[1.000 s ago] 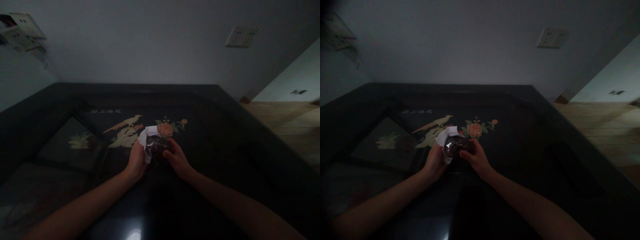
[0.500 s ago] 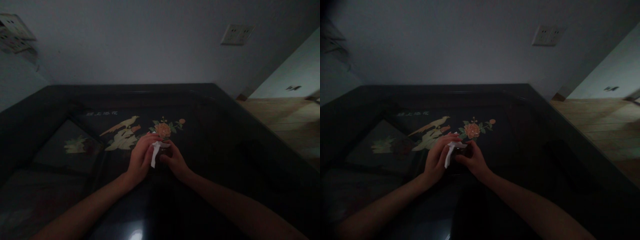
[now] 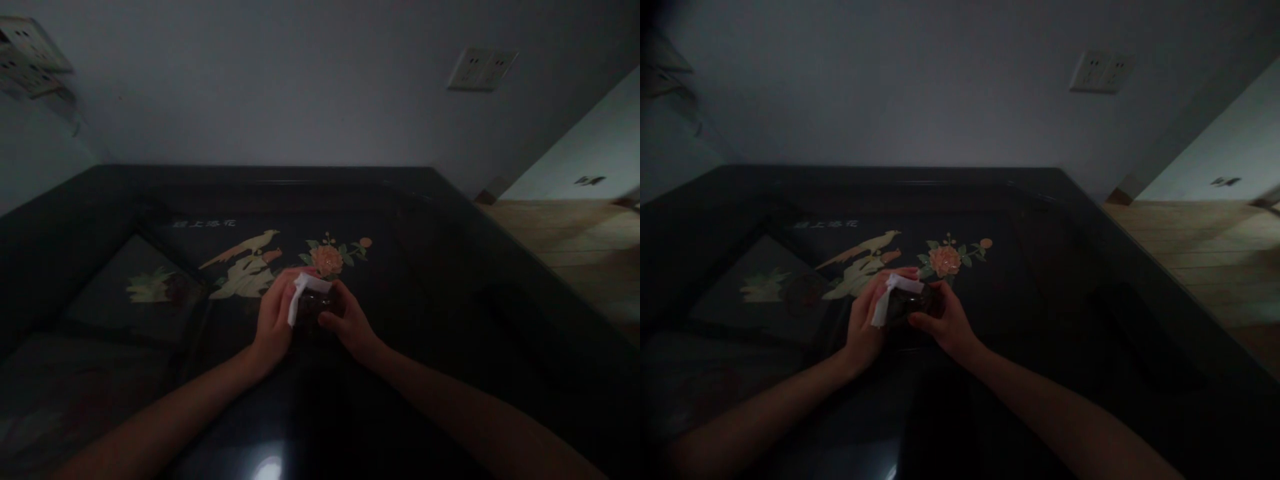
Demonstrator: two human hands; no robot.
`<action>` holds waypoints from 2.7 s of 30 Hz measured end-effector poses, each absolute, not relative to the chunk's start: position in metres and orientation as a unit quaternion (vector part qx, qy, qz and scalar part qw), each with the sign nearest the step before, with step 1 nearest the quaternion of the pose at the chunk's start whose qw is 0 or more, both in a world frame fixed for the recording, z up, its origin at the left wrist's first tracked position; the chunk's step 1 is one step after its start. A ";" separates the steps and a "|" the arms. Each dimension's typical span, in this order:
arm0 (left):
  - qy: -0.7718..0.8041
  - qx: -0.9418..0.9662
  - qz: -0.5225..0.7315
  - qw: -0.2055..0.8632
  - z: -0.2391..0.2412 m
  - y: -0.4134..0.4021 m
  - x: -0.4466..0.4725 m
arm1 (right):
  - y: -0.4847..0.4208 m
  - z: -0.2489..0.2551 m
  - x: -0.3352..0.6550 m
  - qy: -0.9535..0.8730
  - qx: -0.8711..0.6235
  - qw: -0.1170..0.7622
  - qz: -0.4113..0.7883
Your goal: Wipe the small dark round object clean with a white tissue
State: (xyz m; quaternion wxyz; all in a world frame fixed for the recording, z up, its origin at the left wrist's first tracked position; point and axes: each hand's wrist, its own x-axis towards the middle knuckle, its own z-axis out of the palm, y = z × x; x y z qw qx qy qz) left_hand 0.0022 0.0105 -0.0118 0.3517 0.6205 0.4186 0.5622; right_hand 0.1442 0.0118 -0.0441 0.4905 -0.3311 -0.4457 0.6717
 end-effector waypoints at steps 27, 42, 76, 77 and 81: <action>0.316 0.782 0.508 0.176 -0.007 0.010 -0.002 | 0.011 -0.042 0.144 -0.457 -0.346 0.505 0.645; 0.463 0.430 0.599 0.493 -0.015 0.012 0.009 | 0.013 -0.048 0.147 -0.444 -0.354 0.498 0.656; 0.394 0.189 0.578 0.689 -0.013 0.018 0.016 | 0.011 -0.053 0.148 -0.514 -0.311 0.507 0.618; 0.385 0.177 0.570 0.704 -0.009 0.018 0.016 | 0.011 -0.053 0.148 -0.527 -0.322 0.513 0.597; 0.360 0.163 0.572 0.719 -0.004 0.019 0.017 | 0.012 -0.051 0.150 -0.571 -0.380 0.517 0.513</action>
